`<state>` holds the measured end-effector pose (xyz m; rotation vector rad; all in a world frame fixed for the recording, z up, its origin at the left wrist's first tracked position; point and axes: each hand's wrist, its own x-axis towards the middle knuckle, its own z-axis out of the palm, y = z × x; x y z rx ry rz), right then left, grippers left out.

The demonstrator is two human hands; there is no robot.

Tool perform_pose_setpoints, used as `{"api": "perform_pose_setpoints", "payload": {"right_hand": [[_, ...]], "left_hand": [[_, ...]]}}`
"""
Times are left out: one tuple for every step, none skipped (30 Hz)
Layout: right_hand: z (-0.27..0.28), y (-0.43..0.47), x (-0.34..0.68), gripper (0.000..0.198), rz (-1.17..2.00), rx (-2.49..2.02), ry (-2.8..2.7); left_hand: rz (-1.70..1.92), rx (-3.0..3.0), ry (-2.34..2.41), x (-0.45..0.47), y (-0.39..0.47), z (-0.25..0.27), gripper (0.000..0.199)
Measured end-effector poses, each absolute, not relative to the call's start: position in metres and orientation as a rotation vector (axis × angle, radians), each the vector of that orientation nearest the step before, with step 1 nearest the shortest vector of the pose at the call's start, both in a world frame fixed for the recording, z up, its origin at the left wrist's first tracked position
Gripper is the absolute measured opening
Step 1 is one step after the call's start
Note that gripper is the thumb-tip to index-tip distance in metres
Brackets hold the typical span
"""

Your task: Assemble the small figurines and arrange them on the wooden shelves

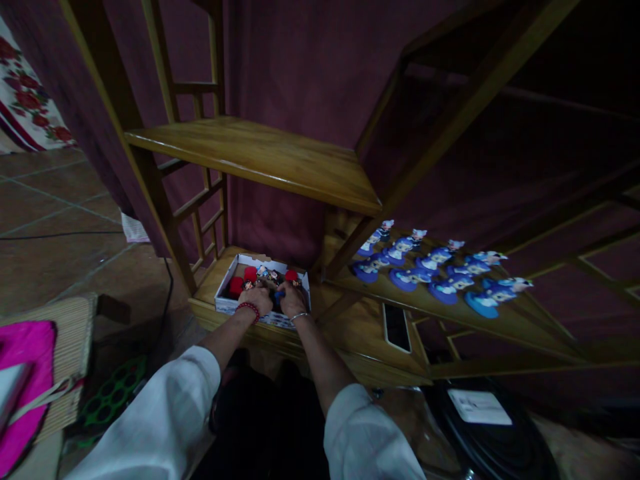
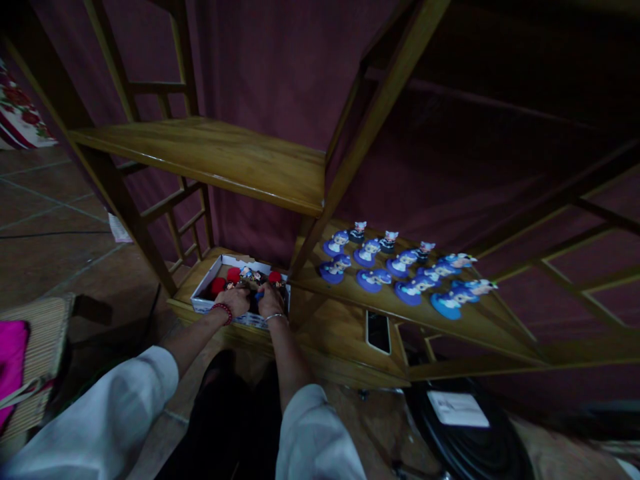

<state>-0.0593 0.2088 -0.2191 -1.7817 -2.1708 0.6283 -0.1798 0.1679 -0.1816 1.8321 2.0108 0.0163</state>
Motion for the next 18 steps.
{"api": "perform_pose_setpoints", "payload": {"right_hand": [[-0.2198, 0.2088, -0.0592, 0.025, 0.623, -1.779, -2.159], [-0.2200, 0.2087, -0.0591, 0.024, 0.619, -1.778, -2.146], [-0.2199, 0.2084, -0.0590, 0.024, 0.619, -1.780, -2.134], [-0.2194, 0.2082, -0.0589, 0.024, 0.620, -1.783, -2.124], [-0.2185, 0.2080, -0.0587, 0.024, 0.621, -1.789, -2.112], [-0.2175, 0.2079, -0.0585, 0.025, 0.622, -1.796, -2.104], [-0.2164, 0.2078, -0.0583, 0.025, 0.622, -1.802, -2.101], [-0.2153, 0.2079, -0.0581, 0.025, 0.624, -1.805, -2.101], [-0.2144, 0.2081, -0.0578, 0.025, 0.631, -1.806, -2.102], [-0.2137, 0.2083, -0.0575, 0.024, 0.644, -1.805, -2.102], [-0.2133, 0.2085, -0.0571, 0.024, 0.661, -1.798, -2.098], [-0.2132, 0.2088, -0.0567, 0.025, 0.682, -1.787, -2.093], [-0.2136, 0.2092, -0.0562, 0.025, 0.706, -1.773, -2.085], [-0.2145, 0.2097, -0.0557, 0.025, 0.727, -1.754, -2.077], [-0.2159, 0.2102, -0.0552, 0.025, 0.748, -1.731, -2.063], [-0.2176, 0.2109, -0.0549, 0.025, 0.779, -1.701, -2.041], [-0.2196, 0.2115, -0.0546, 0.025, 0.819, -1.670, -2.013], [-0.2218, 0.2121, -0.0546, 0.026, 0.860, -1.641, -1.984]], "left_hand": [[0.016, 1.833, 2.009, -0.1799, 0.1679, -0.1815, 0.033], [0.017, 1.836, 2.005, -0.1801, 0.1677, -0.1812, 0.033], [0.019, 1.840, 2.000, -0.1803, 0.1675, -0.1809, 0.032], [0.022, 1.845, 1.995, -0.1804, 0.1672, -0.1806, 0.032], [0.024, 1.850, 1.989, -0.1806, 0.1669, -0.1804, 0.032], [0.027, 1.855, 1.984, -0.1807, 0.1666, -0.1801, 0.032], [0.029, 1.857, 1.981, -0.1807, 0.1664, -0.1799, 0.032], [0.031, 1.857, 1.980, -0.1808, 0.1663, -0.1798, 0.032], [0.033, 1.855, 1.980, -0.1808, 0.1662, -0.1797, 0.032], [0.034, 1.852, 1.982, -0.1808, 0.1662, -0.1797, 0.032], [0.036, 1.849, 1.983, -0.1807, 0.1662, -0.1797, 0.033], [0.038, 1.845, 1.985, -0.1806, 0.1662, -0.1797, 0.033], [0.041, 1.843, 1.988, -0.1806, 0.1662, -0.1797, 0.033], [0.045, 1.842, 1.991, -0.1805, 0.1662, -0.1798, 0.033], [0.049, 1.841, 1.995, -0.1804, 0.1661, -0.1798, 0.033], [0.054, 1.841, 1.998, -0.1803, 0.1659, -0.1798, 0.033], [0.059, 1.841, 2.002, -0.1803, 0.1657, -0.1798, 0.033], [0.065, 1.840, 2.007, -0.1802, 0.1655, -0.1797, 0.033]]}}
